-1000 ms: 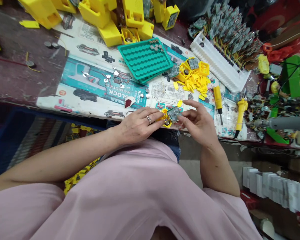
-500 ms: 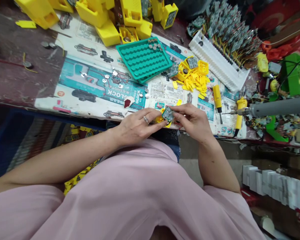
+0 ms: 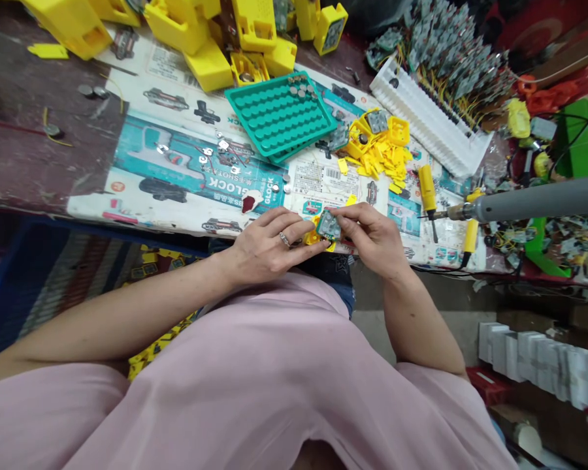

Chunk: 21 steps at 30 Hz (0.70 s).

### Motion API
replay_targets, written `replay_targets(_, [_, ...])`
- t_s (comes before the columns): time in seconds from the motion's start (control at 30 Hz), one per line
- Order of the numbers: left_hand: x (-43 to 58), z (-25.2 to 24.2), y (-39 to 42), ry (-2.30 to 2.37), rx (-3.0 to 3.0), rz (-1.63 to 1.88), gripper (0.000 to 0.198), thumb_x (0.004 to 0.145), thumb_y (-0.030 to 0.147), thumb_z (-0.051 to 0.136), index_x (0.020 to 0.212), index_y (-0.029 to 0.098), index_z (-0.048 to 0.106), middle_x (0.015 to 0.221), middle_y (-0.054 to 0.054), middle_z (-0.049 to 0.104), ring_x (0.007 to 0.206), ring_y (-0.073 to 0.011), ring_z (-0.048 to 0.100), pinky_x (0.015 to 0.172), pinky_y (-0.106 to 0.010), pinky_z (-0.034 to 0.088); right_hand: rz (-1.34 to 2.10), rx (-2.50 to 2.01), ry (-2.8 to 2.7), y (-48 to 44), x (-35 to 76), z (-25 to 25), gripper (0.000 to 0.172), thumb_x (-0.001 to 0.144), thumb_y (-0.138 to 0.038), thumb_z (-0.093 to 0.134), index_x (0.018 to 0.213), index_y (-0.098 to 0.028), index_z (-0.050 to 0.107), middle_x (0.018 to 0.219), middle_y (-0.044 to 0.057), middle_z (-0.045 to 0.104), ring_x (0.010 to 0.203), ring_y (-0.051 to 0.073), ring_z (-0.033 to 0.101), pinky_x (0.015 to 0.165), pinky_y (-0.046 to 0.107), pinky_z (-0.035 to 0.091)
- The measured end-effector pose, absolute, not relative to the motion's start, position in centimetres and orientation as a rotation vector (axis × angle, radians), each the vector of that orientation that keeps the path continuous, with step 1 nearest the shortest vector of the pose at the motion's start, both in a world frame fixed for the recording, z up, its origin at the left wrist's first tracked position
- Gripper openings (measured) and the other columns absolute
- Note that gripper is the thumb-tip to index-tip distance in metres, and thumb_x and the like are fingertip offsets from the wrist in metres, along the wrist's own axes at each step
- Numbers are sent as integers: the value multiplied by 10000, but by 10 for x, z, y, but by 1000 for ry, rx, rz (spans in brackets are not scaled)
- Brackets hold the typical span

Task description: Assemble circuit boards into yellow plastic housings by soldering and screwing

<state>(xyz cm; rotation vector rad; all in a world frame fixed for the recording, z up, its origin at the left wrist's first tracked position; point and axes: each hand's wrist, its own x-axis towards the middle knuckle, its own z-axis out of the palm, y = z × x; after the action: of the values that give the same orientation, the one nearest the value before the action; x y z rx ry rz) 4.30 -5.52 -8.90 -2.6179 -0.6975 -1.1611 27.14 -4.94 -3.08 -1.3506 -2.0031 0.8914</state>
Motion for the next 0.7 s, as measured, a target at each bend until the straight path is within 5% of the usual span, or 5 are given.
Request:
replay_targets(0.17, [42, -92, -54, -661, -2603, -1198, 320, 898, 195, 656, 1205, 285, 640, 1025, -16, 688, 963, -147, 637, 907, -335, 549, 947, -1398, -1944, -50, 269, -30, 283, 963, -431, 549, 1025, -231, 739, 953, 42, 729, 867, 159, 685, 791, 307, 559])
replay_targets(0.7, [45, -85, -56, -719, -2684, -1252, 192, 871, 148, 611, 1047, 182, 680, 958, -50, 678, 901, -177, 658, 837, -345, 609, 993, -1404, -1795, -57, 263, -39, 215, 953, -356, 573, 1037, -231, 726, 990, 34, 755, 898, 155, 696, 814, 308, 563])
